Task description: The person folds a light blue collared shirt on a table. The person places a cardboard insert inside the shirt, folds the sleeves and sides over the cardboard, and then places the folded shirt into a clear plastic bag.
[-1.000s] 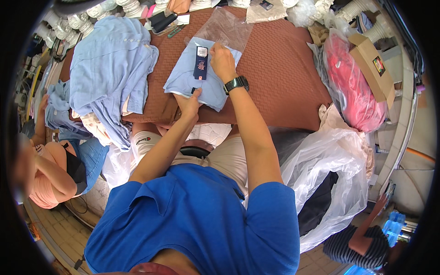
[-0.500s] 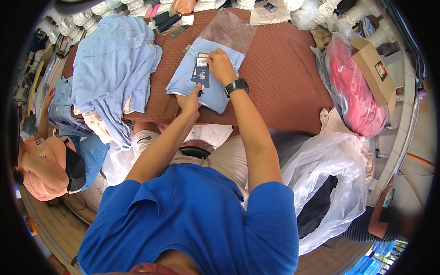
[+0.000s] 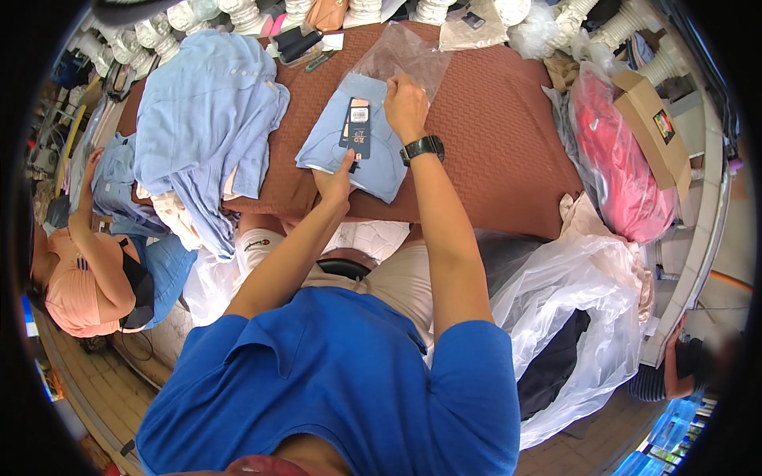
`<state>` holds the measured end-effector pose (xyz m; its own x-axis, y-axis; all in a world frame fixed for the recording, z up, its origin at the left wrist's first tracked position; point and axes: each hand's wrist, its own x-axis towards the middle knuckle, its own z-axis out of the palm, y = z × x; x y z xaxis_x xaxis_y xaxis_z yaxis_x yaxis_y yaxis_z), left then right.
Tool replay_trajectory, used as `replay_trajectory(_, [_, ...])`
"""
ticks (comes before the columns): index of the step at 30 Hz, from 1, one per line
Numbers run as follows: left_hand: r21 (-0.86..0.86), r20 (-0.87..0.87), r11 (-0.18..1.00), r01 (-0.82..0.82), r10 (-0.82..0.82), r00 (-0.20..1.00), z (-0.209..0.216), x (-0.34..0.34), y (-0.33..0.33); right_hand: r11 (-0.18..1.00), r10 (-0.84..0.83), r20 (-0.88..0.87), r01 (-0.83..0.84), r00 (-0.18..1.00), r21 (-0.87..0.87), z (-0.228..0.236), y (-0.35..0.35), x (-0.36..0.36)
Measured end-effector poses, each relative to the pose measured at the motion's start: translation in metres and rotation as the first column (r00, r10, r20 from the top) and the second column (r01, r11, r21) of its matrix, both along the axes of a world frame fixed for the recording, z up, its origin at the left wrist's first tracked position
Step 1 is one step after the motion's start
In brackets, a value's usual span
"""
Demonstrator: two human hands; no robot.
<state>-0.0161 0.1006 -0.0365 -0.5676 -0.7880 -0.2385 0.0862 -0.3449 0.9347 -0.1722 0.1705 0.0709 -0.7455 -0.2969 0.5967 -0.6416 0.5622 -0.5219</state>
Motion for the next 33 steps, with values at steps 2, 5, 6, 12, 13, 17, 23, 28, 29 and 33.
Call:
replay_trajectory(2, [0.061, -0.009, 0.997, 0.045, -0.044, 0.999, -0.001, 0.002, -0.002, 0.998, -0.055, -0.221, 0.051, 0.974, -0.027, 0.004, 0.004, 0.005])
replay_trajectory(5, [0.215, 0.012, 0.969, 0.123, -0.129, 0.992, 0.013, 0.009, -0.003, 0.992, 0.068, -0.135, -0.081, 0.988, -0.093, -0.002, 0.008, 0.042])
replay_trajectory(6, [0.249, 0.003, 0.957, 0.147, -0.153, 0.988, 0.018, 0.012, -0.003, 0.98, 0.147, -0.044, -0.152, 0.988, -0.132, -0.004, 0.009, 0.062])
replay_trajectory(12, [0.256, -0.083, 0.956, 0.144, -0.126, 0.989, 0.012, 0.017, -0.006, 0.928, 0.315, 0.018, -0.312, 0.949, 0.205, -0.04, 0.021, 0.133])
replay_trajectory(13, [0.212, -0.093, 0.969, 0.13, -0.112, 0.989, 0.005, 0.016, -0.007, 0.928, 0.317, -0.002, -0.309, 0.949, 0.208, -0.044, 0.02, 0.136])
replay_trajectory(17, [0.046, -0.059, 0.995, 0.083, -0.081, 0.995, -0.002, 0.013, -0.005, 0.918, 0.316, 0.046, -0.318, 0.947, 0.235, -0.047, 0.017, 0.141])
replay_trajectory(23, [0.026, -0.067, 0.991, 0.131, -0.129, 0.989, -0.014, 0.011, -0.01, 0.921, 0.34, 0.062, -0.346, 0.938, 0.18, -0.057, 0.004, 0.127])
replay_trajectory(28, [0.184, -0.092, 0.942, 0.28, -0.267, 0.959, 0.024, 0.024, -0.003, 0.893, 0.427, 0.207, -0.447, 0.88, 0.056, -0.049, 0.01, 0.11])
replay_trajectory(29, [0.197, -0.103, 0.926, 0.322, -0.307, 0.946, 0.028, 0.027, -0.004, 0.881, 0.456, 0.224, -0.473, 0.861, 0.026, -0.039, 0.011, 0.107])
replay_trajectory(33, [0.183, -0.147, 0.881, 0.437, -0.415, 0.898, 0.028, 0.036, -0.013, 0.962, 0.154, -0.062, -0.136, 0.986, 0.235, 0.007, 0.016, 0.09])
